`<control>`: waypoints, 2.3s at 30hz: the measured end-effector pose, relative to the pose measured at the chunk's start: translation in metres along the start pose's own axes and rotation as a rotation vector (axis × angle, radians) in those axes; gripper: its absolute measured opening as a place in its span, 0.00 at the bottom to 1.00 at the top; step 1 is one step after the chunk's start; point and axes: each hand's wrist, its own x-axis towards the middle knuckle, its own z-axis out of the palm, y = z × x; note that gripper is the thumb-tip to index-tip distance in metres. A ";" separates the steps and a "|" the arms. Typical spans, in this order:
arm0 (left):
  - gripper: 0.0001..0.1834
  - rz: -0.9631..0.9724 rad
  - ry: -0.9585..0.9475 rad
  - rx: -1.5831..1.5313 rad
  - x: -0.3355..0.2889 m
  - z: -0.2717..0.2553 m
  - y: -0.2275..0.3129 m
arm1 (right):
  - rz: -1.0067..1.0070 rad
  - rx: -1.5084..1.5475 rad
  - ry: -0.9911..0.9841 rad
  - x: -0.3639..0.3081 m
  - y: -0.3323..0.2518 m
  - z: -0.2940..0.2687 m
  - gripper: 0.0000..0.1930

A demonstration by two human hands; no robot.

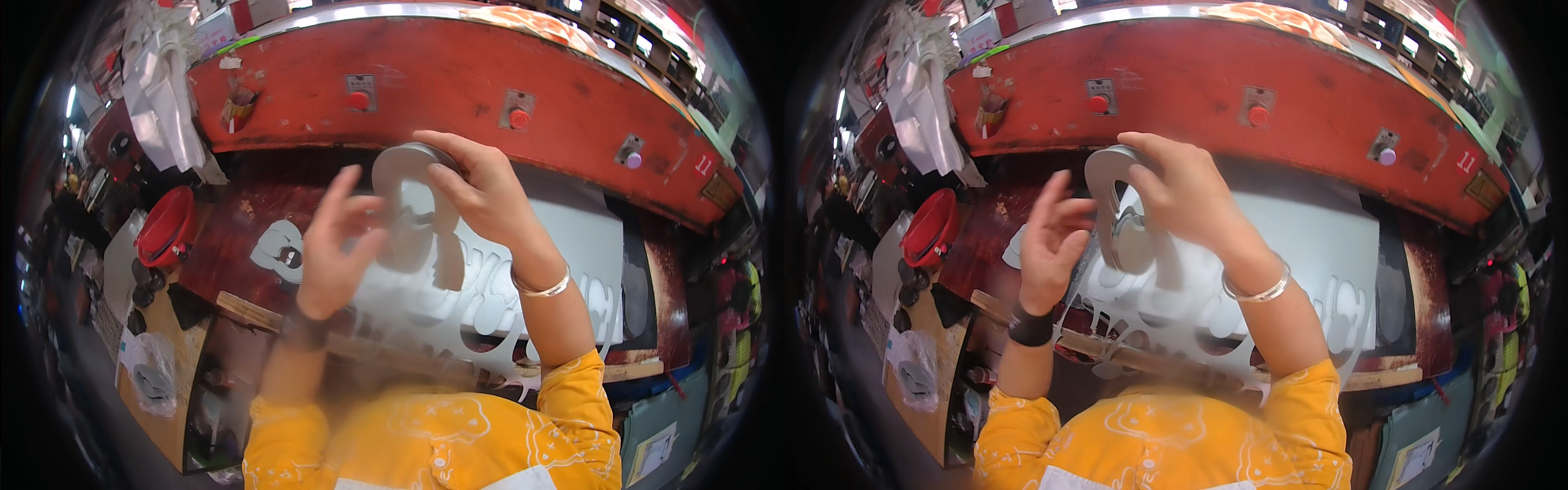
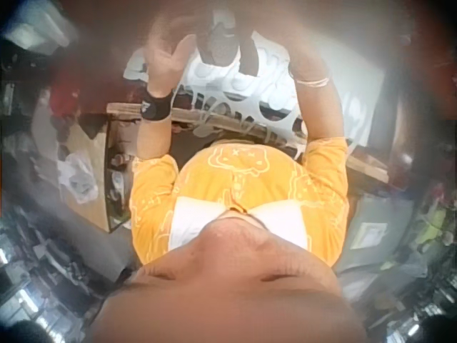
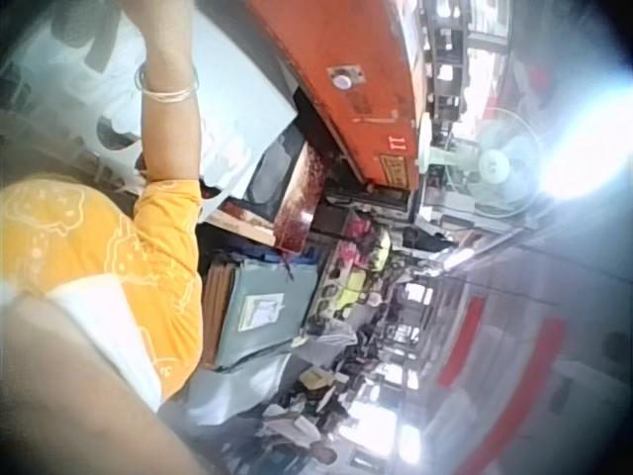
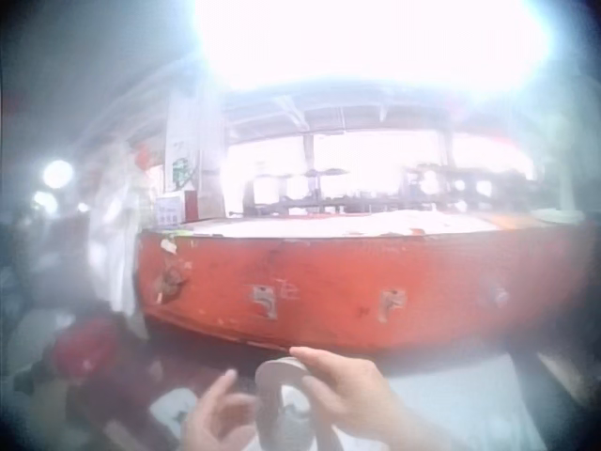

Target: The person repeatedly feeds a white sheet with cut-out shapes into a red industrial machine, then removes and stacks the finished pieces. The person uses both hands to align the sheet, press a button, and collect the output.

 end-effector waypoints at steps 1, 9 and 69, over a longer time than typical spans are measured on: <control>0.44 0.230 0.257 0.206 -0.007 -0.004 -0.009 | 0.037 0.062 -0.065 -0.001 -0.003 0.000 0.18; 0.43 -0.080 -0.022 -0.285 -0.034 -0.005 -0.075 | -0.169 0.239 -0.284 0.000 -0.028 0.040 0.19; 0.15 -0.251 0.527 1.018 -0.007 -0.227 -0.247 | 0.271 -0.523 -0.553 0.036 0.154 0.304 0.39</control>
